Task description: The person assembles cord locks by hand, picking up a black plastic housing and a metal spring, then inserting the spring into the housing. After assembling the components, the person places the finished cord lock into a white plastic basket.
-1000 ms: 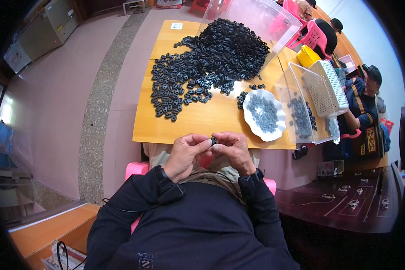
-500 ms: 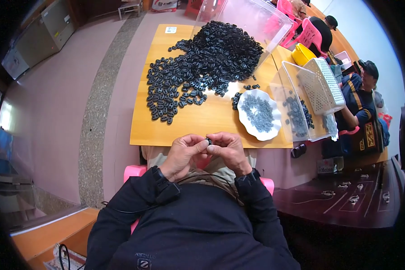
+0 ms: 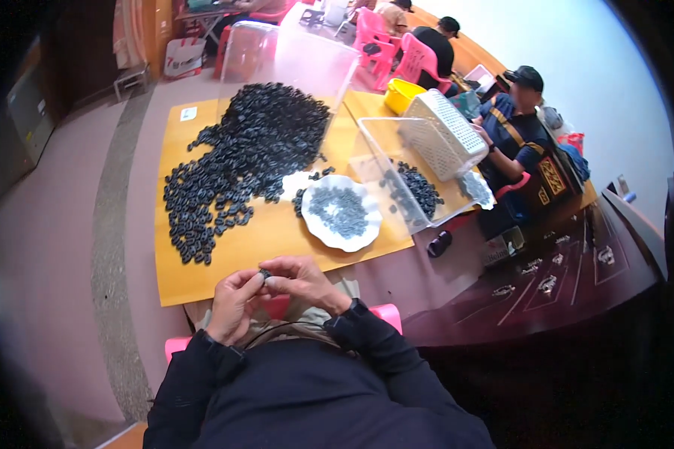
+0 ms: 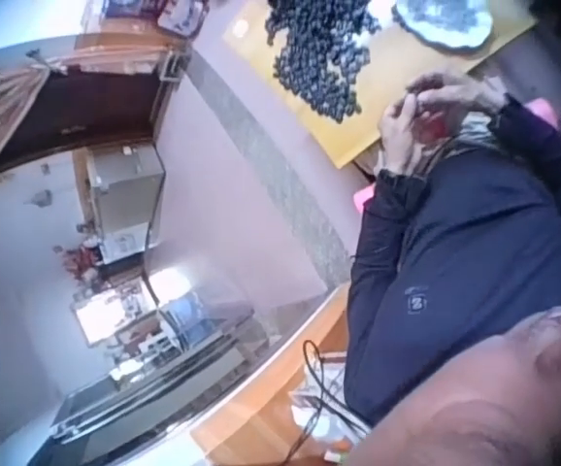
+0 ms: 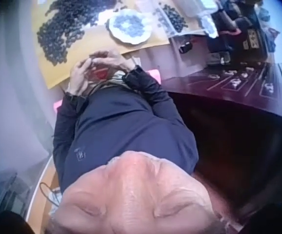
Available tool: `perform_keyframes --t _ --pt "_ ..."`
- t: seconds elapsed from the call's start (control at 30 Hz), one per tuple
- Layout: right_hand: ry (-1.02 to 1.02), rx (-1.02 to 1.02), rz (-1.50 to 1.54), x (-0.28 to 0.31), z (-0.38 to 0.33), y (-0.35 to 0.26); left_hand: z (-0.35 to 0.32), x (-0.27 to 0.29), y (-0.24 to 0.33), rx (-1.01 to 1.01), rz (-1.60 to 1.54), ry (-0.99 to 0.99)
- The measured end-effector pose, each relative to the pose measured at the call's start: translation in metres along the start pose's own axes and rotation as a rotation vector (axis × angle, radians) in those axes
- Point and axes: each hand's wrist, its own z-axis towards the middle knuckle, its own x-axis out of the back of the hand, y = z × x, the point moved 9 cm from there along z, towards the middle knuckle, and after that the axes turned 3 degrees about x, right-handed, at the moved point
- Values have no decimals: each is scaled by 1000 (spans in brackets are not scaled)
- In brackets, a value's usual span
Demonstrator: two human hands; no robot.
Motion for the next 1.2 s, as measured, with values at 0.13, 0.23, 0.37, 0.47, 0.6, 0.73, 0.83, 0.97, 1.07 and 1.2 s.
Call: perform_keyframes --t 0.13,0.23,0.37,0.47,0.6,0.73,0.83,0.97,1.07,1.2 --pt "-59 166 -156 -1 2 -8 3 -1 -2 14 -6 -32" --pt "-31 336 -484 -5 -3 -28 2 -8 -1 12 47 -46" --pt "21 459 -769 -13 -8 -43 5 -1 -9 27 44 -60" --pt "52 492 -856 -16 -13 -52 6 2 -13 37 8 -70" --pt "89 520 -958 -19 -20 -57 4 -3 -14 48 19 -73" --pt "39 502 -957 -21 -19 -55 5 -2 -17 44 40 -111" --pt "36 509 -924 -19 -18 -52 6 1 -18 58 40 -70" --pt "43 533 -918 -18 -19 -56 4 -3 -15 62 50 -68" --pt "35 514 -904 -15 -17 -52 3 -4 -12 49 71 -72" --pt "-6 452 -924 -13 -16 -48 0 -7 -11 63 105 -65"
